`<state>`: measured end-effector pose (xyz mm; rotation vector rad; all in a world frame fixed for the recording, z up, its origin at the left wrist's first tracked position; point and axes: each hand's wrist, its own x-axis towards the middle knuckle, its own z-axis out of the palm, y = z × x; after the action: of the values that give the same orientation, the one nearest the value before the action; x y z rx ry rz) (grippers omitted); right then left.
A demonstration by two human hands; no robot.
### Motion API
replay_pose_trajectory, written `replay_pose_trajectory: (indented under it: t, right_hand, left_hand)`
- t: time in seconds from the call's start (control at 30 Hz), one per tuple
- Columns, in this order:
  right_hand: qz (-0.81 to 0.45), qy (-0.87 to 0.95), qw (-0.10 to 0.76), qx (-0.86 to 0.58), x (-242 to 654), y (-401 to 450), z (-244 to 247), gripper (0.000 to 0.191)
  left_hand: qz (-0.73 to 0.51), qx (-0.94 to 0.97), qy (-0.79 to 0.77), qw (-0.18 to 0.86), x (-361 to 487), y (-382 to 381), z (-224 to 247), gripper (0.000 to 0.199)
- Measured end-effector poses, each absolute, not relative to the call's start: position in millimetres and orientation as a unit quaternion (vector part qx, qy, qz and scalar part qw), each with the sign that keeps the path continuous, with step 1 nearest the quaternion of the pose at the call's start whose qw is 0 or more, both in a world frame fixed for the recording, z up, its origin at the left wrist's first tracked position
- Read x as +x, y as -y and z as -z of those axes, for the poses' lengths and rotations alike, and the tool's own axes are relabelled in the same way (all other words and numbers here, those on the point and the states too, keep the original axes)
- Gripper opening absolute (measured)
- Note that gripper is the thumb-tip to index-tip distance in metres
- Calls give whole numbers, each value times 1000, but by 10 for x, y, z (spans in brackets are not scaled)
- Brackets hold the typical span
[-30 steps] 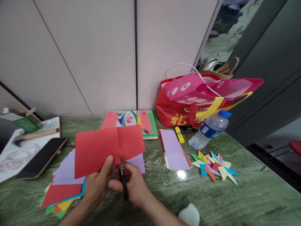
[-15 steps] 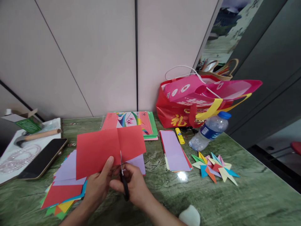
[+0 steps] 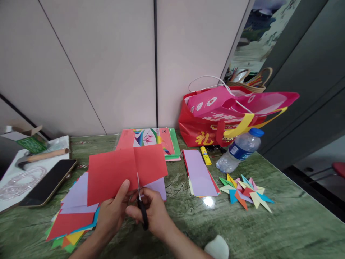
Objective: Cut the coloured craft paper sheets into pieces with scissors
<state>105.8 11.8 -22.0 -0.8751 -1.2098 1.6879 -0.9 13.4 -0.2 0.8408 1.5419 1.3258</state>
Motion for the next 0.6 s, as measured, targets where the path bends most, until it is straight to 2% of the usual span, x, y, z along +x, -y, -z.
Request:
replay_pose_trajectory:
  t: [0.37, 0.6]
  right_hand:
    - [-679, 484, 430, -346, 1054, -113, 177, 38]
    - [-688, 475, 441, -325, 1057, -127, 172, 48]
  left_hand:
    - [-550, 344, -618, 444, -14, -147, 35, 37]
    - [-545, 346, -601, 471, -28, -150, 87, 40]
